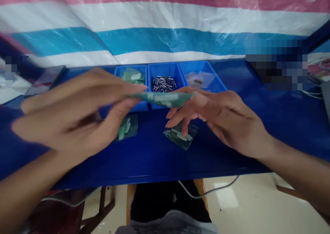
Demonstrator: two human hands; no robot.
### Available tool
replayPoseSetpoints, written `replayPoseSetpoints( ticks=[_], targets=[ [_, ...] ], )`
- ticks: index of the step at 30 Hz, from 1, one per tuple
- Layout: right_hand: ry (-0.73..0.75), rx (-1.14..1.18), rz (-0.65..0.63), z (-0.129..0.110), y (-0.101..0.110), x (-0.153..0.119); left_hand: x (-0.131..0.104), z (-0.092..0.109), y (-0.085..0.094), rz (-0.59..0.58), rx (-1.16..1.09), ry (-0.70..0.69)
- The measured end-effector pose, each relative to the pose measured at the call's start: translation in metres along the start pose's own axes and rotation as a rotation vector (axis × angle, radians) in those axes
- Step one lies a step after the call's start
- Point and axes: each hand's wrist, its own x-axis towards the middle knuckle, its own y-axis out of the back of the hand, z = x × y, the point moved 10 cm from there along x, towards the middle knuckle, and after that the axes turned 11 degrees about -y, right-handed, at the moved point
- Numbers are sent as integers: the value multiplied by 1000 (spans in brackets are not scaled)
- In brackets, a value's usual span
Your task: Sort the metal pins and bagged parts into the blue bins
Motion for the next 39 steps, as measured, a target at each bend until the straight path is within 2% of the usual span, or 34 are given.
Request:
replayPoseSetpoints(
  ticks=[2, 4, 5, 7, 9, 11, 14, 16, 19, 21, 23, 26, 30, 32, 33, 35, 37, 39],
  targets=[
    [140, -363, 134, -12, 4, -3, 3, -21, 18, 139, 70, 98],
    [267, -690, 195, -19, -2, -7, 9, -49, 30, 220, 82, 185],
    [306, -796, 192, -19, -6, -8, 14, -64, 31, 198, 85, 221],
    [318, -904, 159, -13, -12, -7, 24, -91, 24, 26, 137, 221],
    [280, -960, 117, -6, -16, -5, 31, -102, 12, -161, 173, 102],
    [233, -1024, 83, -1, -18, -4, 32, -97, 4, -249, 187, -80],
    [143, -1125, -7, 8, -23, -2, 29, -72, 2, -231, 356, -276],
    [74, -1173, -93, 16, -26, -1, 25, -53, -4, -245, 350, -363],
    [-17, -1177, -186, 26, -27, -1, 14, -29, -19, -379, 343, -508],
    [-59, -1099, -205, 28, -26, 0, 9, -24, -26, -462, 452, -573],
    [-64, -960, -192, 25, -24, 1, 8, -21, -28, -493, 559, -601],
    [-27, -742, -121, 16, -18, 2, 10, -12, -25, -446, 618, -630],
    [-1, -420, 30, 3, -1, 3, 11, -12, -29, -469, 500, -604],
    [12, -215, 49, -2, 5, 2, 10, -14, -30, -477, 435, -589],
    [29, -123, 41, -4, 6, 2, 11, -13, -28, -444, 414, -581],
    [79, 1, 41, -11, 7, -1, 13, -9, -16, -303, 354, -545],
    [76, 38, 111, -12, 12, -3, 12, 2, -6, -165, 262, -530],
    [32, 17, 224, -9, 19, -6, 8, 15, -10, -143, 172, -519]
  ],
)
